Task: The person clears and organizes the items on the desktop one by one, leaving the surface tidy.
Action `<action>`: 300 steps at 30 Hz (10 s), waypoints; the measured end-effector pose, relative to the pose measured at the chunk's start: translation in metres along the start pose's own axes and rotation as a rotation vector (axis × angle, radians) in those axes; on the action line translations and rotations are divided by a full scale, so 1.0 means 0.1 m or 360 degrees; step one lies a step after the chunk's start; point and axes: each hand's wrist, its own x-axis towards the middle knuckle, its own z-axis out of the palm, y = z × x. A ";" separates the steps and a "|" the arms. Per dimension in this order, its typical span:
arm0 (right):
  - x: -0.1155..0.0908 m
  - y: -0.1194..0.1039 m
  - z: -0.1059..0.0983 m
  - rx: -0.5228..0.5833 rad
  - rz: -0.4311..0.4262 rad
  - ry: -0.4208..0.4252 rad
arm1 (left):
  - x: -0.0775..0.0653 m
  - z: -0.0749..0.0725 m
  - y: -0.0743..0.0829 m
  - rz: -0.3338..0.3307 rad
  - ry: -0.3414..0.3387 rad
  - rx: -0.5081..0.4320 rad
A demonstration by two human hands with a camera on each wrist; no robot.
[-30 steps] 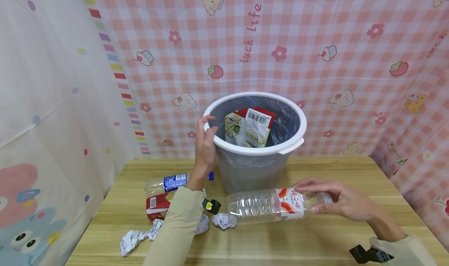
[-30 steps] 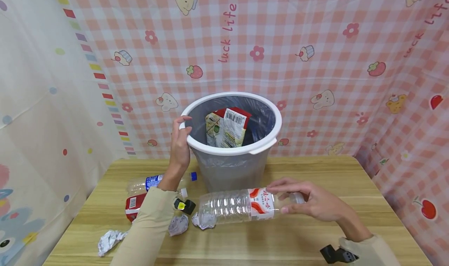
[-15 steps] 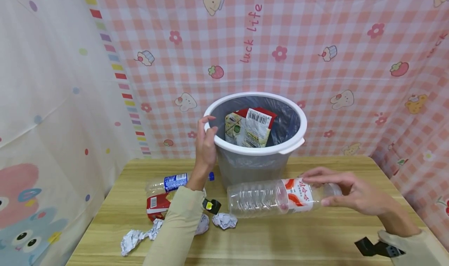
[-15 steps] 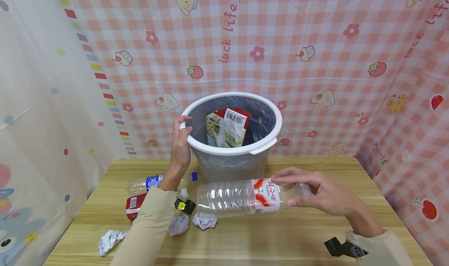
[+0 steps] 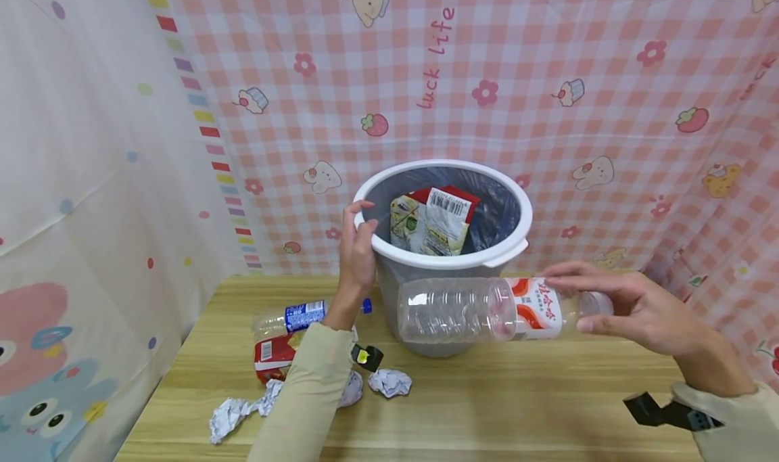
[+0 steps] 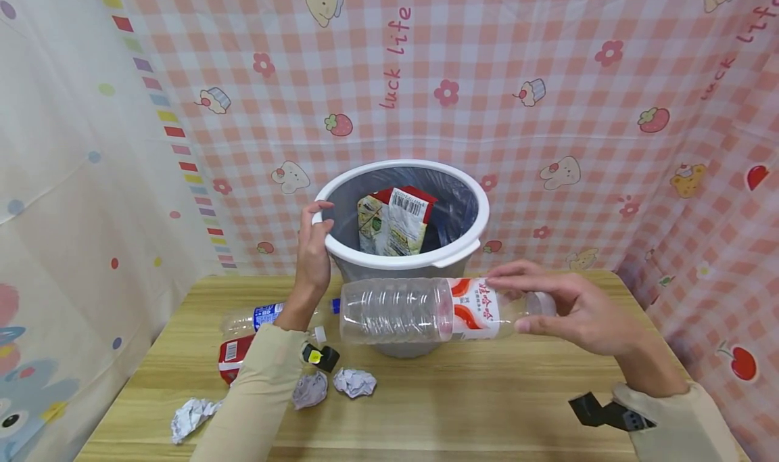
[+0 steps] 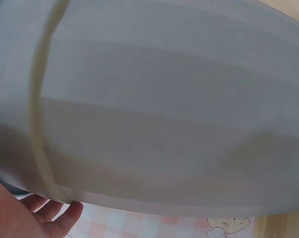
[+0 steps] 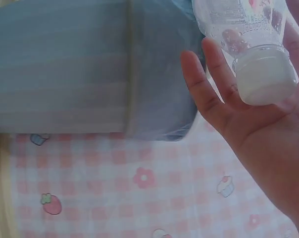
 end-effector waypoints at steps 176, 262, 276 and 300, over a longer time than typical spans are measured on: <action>1.29 0.52 -0.19 -0.0192 0.1305 0.0976 | -0.01 0.00 0.00 0.0013 -0.0013 0.0006; 1.30 0.50 -0.16 -0.0192 0.1330 0.0997 | -1.12 -0.75 -0.92 -0.0471 -0.1597 0.0465; 1.29 0.48 -0.16 -0.0207 0.1322 0.1001 | -1.17 -0.75 -1.03 -0.0495 -0.1588 0.0516; 1.29 0.49 -0.16 -0.0236 0.1333 0.0990 | -1.16 -0.72 -1.02 -0.0467 -0.1548 0.0632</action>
